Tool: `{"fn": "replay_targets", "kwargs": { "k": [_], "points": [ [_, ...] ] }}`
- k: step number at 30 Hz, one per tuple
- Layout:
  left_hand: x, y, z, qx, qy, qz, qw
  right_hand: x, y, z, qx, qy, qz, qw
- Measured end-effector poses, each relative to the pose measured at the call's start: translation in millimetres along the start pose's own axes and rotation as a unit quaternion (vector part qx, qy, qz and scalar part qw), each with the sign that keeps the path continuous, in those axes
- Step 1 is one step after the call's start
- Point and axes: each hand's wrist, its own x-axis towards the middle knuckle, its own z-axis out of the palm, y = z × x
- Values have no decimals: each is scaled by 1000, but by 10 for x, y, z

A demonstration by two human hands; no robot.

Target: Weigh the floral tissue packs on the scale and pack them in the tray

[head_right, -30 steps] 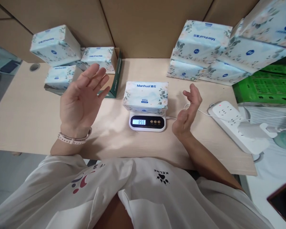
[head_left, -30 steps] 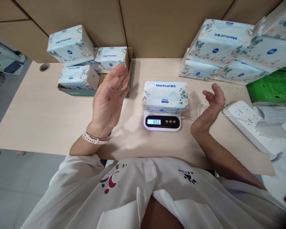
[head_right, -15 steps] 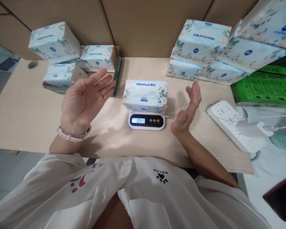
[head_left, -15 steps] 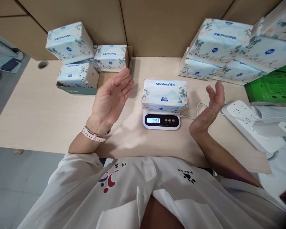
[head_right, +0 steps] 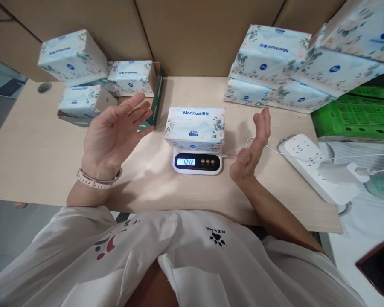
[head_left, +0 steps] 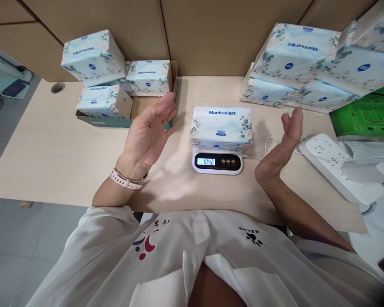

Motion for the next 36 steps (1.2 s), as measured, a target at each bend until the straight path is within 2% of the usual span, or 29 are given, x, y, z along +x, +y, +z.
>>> {"fn": "replay_targets", "kwargs": {
  "k": [9,18,22,26,32,36],
  "points": [
    [10,-13,43,27,-1,-26,999,22,-126,12,-6,7,31,999],
    [18,-53,71,39,-8,-44,998,-13,-192,40,-4,-23,59,998],
    [53,-91,54,41,-16,-49,998,-48,-247,38,15,-45,132,990],
    [76,-116,23,52,-25,-45,997,-49,-312,13,-15,-63,188,980],
    [123,-161,-17,54,-37,-42,997,-29,-338,-5,-40,-72,189,979],
    [132,-156,13,45,-19,-64,997,-28,-306,-4,-36,-61,170,983]
  ]
}}
